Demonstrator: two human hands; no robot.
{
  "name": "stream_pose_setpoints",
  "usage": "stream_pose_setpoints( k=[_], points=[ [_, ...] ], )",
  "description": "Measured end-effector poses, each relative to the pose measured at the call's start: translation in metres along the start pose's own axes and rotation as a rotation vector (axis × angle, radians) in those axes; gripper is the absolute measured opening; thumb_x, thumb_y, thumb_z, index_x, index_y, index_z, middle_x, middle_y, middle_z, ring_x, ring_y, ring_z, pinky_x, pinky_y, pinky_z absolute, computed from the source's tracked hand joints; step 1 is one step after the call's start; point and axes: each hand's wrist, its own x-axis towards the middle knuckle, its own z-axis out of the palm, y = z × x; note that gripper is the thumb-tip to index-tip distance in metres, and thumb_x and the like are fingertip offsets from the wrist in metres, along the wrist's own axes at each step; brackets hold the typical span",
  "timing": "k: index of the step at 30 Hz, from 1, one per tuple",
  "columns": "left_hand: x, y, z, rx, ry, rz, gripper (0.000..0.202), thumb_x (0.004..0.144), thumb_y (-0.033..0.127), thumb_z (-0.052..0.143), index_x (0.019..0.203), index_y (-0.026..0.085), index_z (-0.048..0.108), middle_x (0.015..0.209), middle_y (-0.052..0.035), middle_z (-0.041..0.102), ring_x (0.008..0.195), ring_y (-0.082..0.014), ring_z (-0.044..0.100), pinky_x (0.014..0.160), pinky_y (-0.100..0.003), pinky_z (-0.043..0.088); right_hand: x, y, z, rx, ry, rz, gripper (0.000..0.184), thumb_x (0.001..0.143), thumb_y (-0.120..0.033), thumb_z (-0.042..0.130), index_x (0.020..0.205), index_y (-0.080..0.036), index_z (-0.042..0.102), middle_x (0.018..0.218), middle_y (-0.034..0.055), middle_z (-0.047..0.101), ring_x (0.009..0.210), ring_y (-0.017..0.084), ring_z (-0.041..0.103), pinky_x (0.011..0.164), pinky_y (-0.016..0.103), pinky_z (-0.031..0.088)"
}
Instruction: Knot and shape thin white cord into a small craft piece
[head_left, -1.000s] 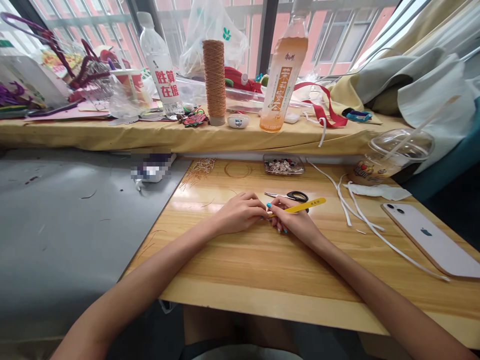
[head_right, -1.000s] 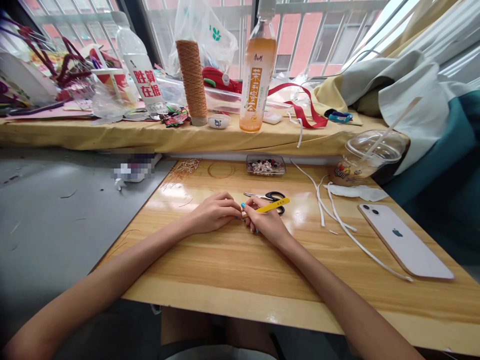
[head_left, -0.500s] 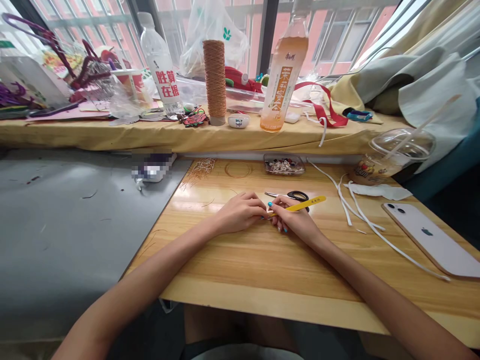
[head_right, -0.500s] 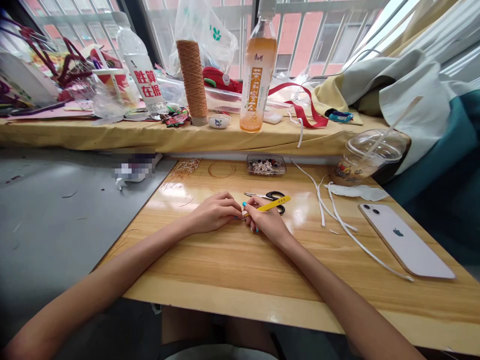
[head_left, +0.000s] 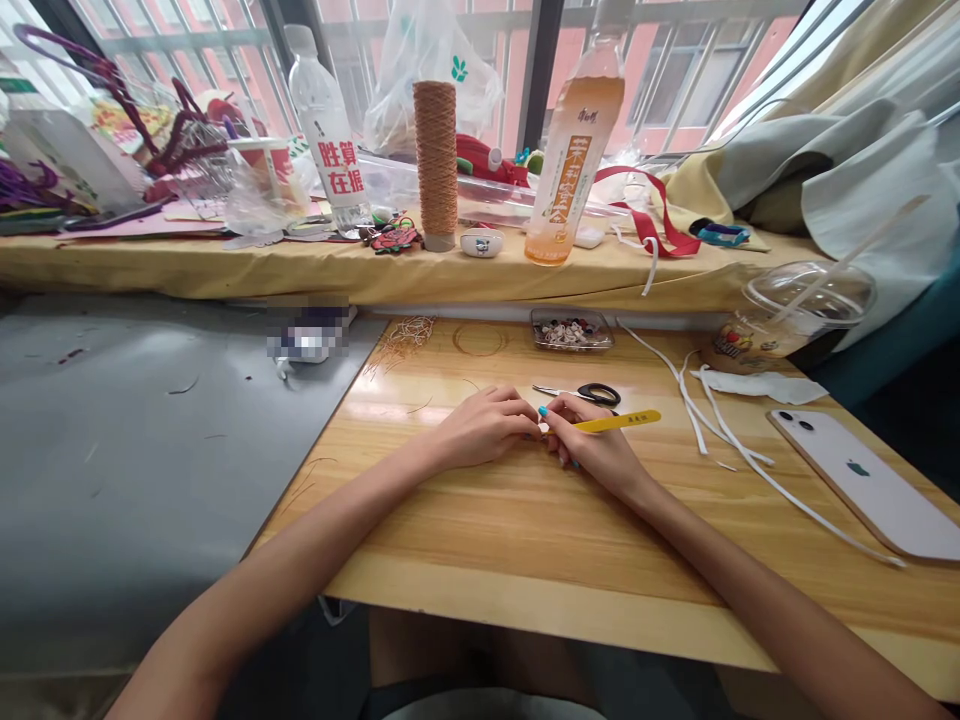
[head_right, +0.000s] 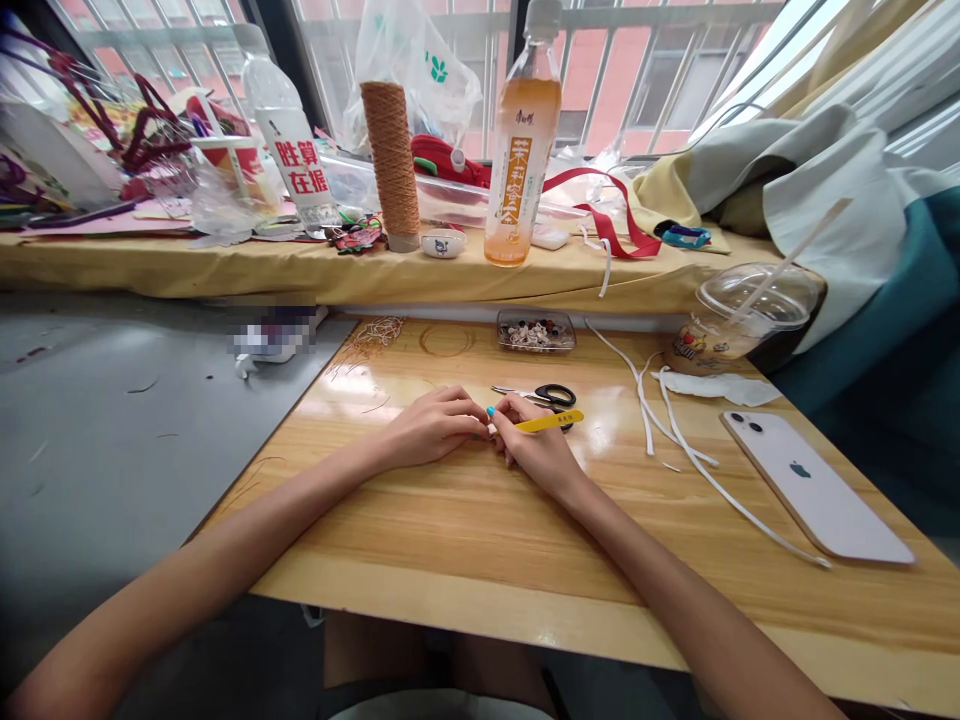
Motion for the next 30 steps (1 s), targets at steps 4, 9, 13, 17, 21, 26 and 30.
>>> stream_pose_setpoints(
  k=[4,9,13,17,21,26,30],
  points=[
    [0.002,0.004,0.001,-0.024,0.003,-0.045,0.023,0.082,0.013,0.039,0.087,0.019,0.06,0.091,-0.002,0.059,0.083,-0.0145,0.044,0.075,-0.026,0.038,-0.001,0.0,0.0,-0.043,-0.014,-0.034,0.022,0.077,-0.038,0.044,0.067,-0.018,0.046,0.051,-0.0029,0.049,0.039,0.008,0.044,0.035,0.02,0.036],
    [0.007,0.016,0.001,0.044,-0.02,-0.114,0.016,0.078,0.01,0.04,0.079,0.014,0.056,0.092,-0.0051,0.054,0.086,-0.0161,0.044,0.078,-0.028,0.039,-0.004,0.001,0.002,-0.198,0.042,-0.088,0.019,0.08,-0.036,0.04,0.069,-0.02,0.043,0.055,-0.002,0.05,0.043,0.01,0.046,0.04,0.022,0.037],
    [0.009,0.02,0.004,0.106,-0.043,-0.133,0.014,0.077,0.011,0.04,0.079,0.012,0.054,0.093,-0.0061,0.052,0.087,-0.0177,0.043,0.078,-0.03,0.039,-0.005,0.001,0.003,-0.326,0.085,-0.115,0.015,0.081,-0.031,0.038,0.07,-0.021,0.041,0.057,-0.0017,0.05,0.046,0.011,0.047,0.045,0.023,0.037],
    [0.008,0.018,0.007,0.1,-0.041,-0.131,0.014,0.075,0.01,0.041,0.079,0.012,0.055,0.092,-0.0065,0.052,0.086,-0.0183,0.043,0.078,-0.03,0.039,-0.006,0.0,0.004,-0.365,0.116,-0.111,0.013,0.08,-0.028,0.037,0.07,-0.021,0.042,0.057,-0.0014,0.05,0.047,0.012,0.047,0.046,0.024,0.036],
    [0.006,0.015,0.005,-0.012,-0.013,-0.157,0.016,0.075,0.009,0.042,0.08,0.015,0.056,0.098,-0.0045,0.052,0.091,-0.0178,0.042,0.082,-0.031,0.038,-0.003,-0.001,0.002,-0.147,0.062,-0.04,0.016,0.08,-0.033,0.04,0.069,-0.021,0.042,0.052,-0.0031,0.049,0.041,0.01,0.044,0.039,0.022,0.034],
    [0.004,0.009,-0.006,-0.074,0.107,-0.239,0.024,0.076,0.006,0.039,0.09,0.017,0.055,0.098,-0.0044,0.054,0.092,-0.0168,0.043,0.082,-0.032,0.036,0.0,0.0,-0.006,0.07,0.191,0.02,0.021,0.074,-0.04,0.05,0.072,-0.02,0.044,0.047,-0.005,0.047,0.036,0.008,0.039,0.035,0.02,0.03],
    [0.002,0.006,-0.012,0.011,0.051,-0.185,0.017,0.078,0.017,0.045,0.091,0.017,0.055,0.094,-0.0057,0.053,0.089,-0.0181,0.043,0.08,-0.032,0.036,-0.001,0.0,-0.007,0.06,0.16,-0.03,0.022,0.073,-0.041,0.051,0.076,-0.02,0.043,0.052,-0.0051,0.048,0.041,0.008,0.042,0.037,0.019,0.032]
  ],
)
